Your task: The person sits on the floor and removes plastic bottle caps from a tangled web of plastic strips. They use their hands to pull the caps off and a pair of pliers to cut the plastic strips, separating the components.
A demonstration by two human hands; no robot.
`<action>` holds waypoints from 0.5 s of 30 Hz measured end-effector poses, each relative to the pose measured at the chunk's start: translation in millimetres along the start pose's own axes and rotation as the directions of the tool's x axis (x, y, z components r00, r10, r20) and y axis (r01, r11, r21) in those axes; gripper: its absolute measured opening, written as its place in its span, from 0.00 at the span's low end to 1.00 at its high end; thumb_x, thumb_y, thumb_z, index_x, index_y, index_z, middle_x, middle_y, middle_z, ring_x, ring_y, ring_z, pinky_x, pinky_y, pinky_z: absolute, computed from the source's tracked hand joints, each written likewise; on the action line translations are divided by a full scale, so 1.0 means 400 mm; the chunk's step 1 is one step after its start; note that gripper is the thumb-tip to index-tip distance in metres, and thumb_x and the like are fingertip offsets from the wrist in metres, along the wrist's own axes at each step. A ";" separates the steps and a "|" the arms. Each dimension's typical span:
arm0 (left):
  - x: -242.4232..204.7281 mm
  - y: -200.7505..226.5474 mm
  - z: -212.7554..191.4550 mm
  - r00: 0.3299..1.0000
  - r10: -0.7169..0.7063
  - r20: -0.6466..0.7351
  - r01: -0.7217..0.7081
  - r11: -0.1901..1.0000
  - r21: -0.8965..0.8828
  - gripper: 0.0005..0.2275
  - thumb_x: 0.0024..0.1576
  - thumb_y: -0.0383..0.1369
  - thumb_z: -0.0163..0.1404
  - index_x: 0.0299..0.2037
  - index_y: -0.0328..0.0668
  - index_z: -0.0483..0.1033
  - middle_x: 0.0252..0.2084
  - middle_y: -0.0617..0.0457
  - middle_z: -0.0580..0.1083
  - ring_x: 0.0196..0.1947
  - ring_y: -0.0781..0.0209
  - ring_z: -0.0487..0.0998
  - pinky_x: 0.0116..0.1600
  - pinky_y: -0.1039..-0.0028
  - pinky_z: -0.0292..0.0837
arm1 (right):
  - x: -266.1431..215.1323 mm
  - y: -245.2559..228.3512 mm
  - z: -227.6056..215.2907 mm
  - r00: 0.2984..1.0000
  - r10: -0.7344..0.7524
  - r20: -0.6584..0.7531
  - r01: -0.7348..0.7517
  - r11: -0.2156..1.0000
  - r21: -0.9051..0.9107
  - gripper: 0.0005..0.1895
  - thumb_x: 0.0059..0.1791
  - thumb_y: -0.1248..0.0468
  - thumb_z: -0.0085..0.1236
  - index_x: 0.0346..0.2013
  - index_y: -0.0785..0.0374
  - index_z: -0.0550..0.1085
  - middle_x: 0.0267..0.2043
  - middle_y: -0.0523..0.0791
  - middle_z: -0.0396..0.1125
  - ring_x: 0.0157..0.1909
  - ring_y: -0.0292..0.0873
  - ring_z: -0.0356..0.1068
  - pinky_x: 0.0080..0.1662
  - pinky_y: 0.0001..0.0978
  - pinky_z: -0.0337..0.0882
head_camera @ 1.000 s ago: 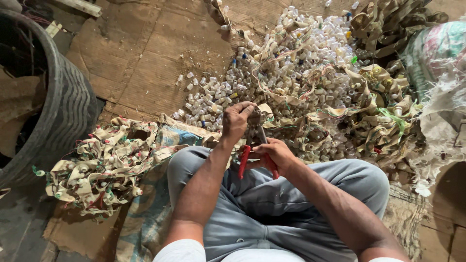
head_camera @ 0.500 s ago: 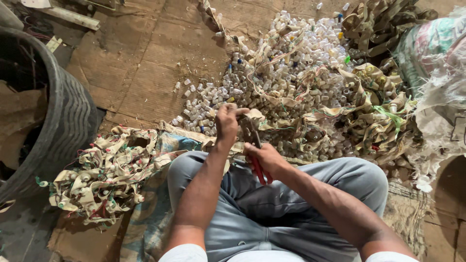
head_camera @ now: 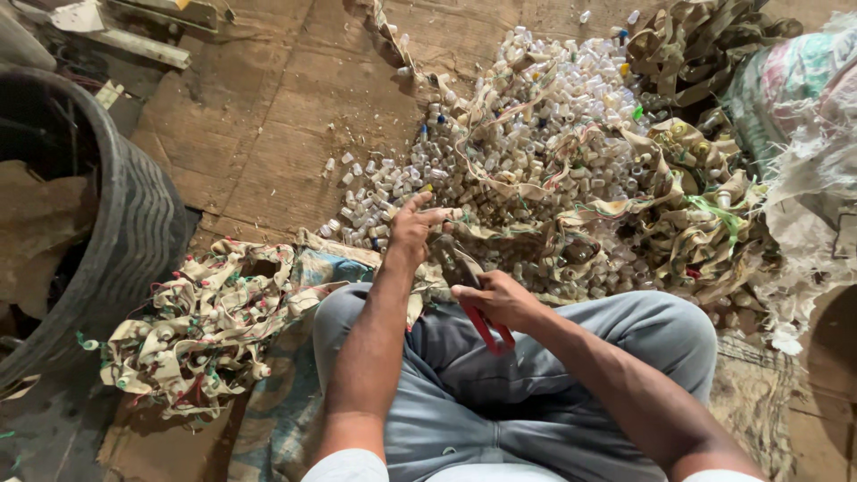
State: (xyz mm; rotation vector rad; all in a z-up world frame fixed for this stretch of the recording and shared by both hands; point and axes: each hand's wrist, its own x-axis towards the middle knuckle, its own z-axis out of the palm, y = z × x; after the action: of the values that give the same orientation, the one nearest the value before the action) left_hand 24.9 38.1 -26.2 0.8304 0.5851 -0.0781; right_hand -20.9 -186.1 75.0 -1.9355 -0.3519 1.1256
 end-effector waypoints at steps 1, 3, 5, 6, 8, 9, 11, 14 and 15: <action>-0.002 0.003 -0.003 0.999 0.008 -0.036 -0.008 1.000 0.003 0.24 0.50 0.22 0.51 0.59 0.41 0.64 0.38 0.46 0.77 0.28 0.58 0.78 0.30 0.65 0.80 | 0.003 0.010 -0.009 1.000 -0.002 0.003 0.001 0.990 0.143 0.22 0.54 0.49 0.58 0.33 0.69 0.77 0.20 0.43 0.65 0.21 0.36 0.63 0.25 0.33 0.63; 0.000 0.003 -0.002 0.987 0.158 0.035 -0.157 0.987 -0.012 0.22 0.50 0.20 0.51 0.58 0.34 0.67 0.38 0.44 0.77 0.30 0.57 0.79 0.34 0.68 0.80 | 0.009 0.036 -0.032 1.000 -0.002 0.008 -0.001 0.908 0.420 0.20 0.53 0.51 0.60 0.37 0.68 0.77 0.23 0.41 0.63 0.22 0.37 0.59 0.26 0.33 0.61; 0.000 -0.004 0.001 0.971 0.233 0.062 -0.234 0.972 0.022 0.20 0.51 0.19 0.52 0.56 0.30 0.69 0.39 0.45 0.77 0.33 0.58 0.79 0.36 0.71 0.78 | 0.024 0.060 -0.076 0.998 -0.050 -0.044 0.065 0.894 0.443 0.18 0.54 0.51 0.59 0.41 0.65 0.78 0.27 0.41 0.65 0.26 0.34 0.62 0.32 0.29 0.67; -0.002 -0.008 0.004 0.970 0.237 0.053 -0.240 0.968 0.067 0.19 0.52 0.19 0.52 0.56 0.29 0.70 0.39 0.47 0.76 0.34 0.60 0.78 0.37 0.72 0.77 | 0.032 0.069 -0.098 0.995 -0.074 -0.072 0.099 0.886 0.453 0.18 0.54 0.51 0.58 0.44 0.64 0.79 0.29 0.42 0.66 0.28 0.34 0.63 0.34 0.28 0.70; -0.007 -0.012 0.008 0.959 0.269 0.087 -0.275 0.959 0.069 0.18 0.52 0.19 0.52 0.54 0.28 0.71 0.39 0.49 0.76 0.35 0.63 0.77 0.39 0.75 0.75 | 0.057 0.075 -0.124 0.974 -0.087 -0.211 0.193 0.807 0.557 0.16 0.54 0.54 0.59 0.44 0.64 0.77 0.31 0.42 0.67 0.27 0.34 0.61 0.31 0.29 0.66; -0.007 -0.010 0.012 0.946 0.299 0.126 -0.304 0.952 0.023 0.18 0.52 0.18 0.51 0.54 0.27 0.72 0.39 0.50 0.76 0.36 0.63 0.77 0.42 0.77 0.74 | 0.069 0.072 -0.133 0.956 -0.088 -0.281 0.246 0.761 0.600 0.15 0.53 0.55 0.59 0.44 0.65 0.76 0.32 0.42 0.68 0.27 0.34 0.60 0.30 0.29 0.64; -0.013 -0.013 0.017 0.934 0.316 0.164 -0.321 0.947 0.003 0.19 0.50 0.17 0.50 0.54 0.28 0.73 0.39 0.51 0.76 0.36 0.65 0.76 0.44 0.79 0.72 | 0.085 0.059 -0.136 0.929 -0.059 -0.366 0.286 0.740 0.608 0.13 0.51 0.59 0.59 0.46 0.64 0.75 0.32 0.43 0.69 0.24 0.36 0.60 0.26 0.30 0.62; -0.027 -0.029 0.024 0.945 0.272 0.180 -0.286 0.956 0.059 0.19 0.49 0.17 0.50 0.53 0.30 0.73 0.39 0.53 0.75 0.36 0.67 0.76 0.44 0.79 0.71 | 0.084 0.026 -0.119 0.842 -0.210 -0.497 0.449 0.783 0.430 0.13 0.49 0.64 0.62 0.45 0.65 0.72 0.34 0.43 0.71 0.29 0.35 0.67 0.30 0.27 0.69; -0.030 -0.031 0.028 0.946 0.260 0.195 -0.275 0.960 0.058 0.18 0.50 0.17 0.51 0.52 0.30 0.73 0.39 0.53 0.75 0.36 0.66 0.76 0.45 0.79 0.72 | 0.082 0.008 -0.117 0.796 -0.301 -0.526 0.516 0.792 0.326 0.13 0.48 0.66 0.64 0.45 0.65 0.71 0.35 0.43 0.71 0.32 0.34 0.71 0.32 0.26 0.73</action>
State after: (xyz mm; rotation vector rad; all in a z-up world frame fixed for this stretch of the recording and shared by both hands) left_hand 16.4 19.7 -22.5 0.9666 0.2907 0.0686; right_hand 34.9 -193.0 64.6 -1.5215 -0.2202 0.3873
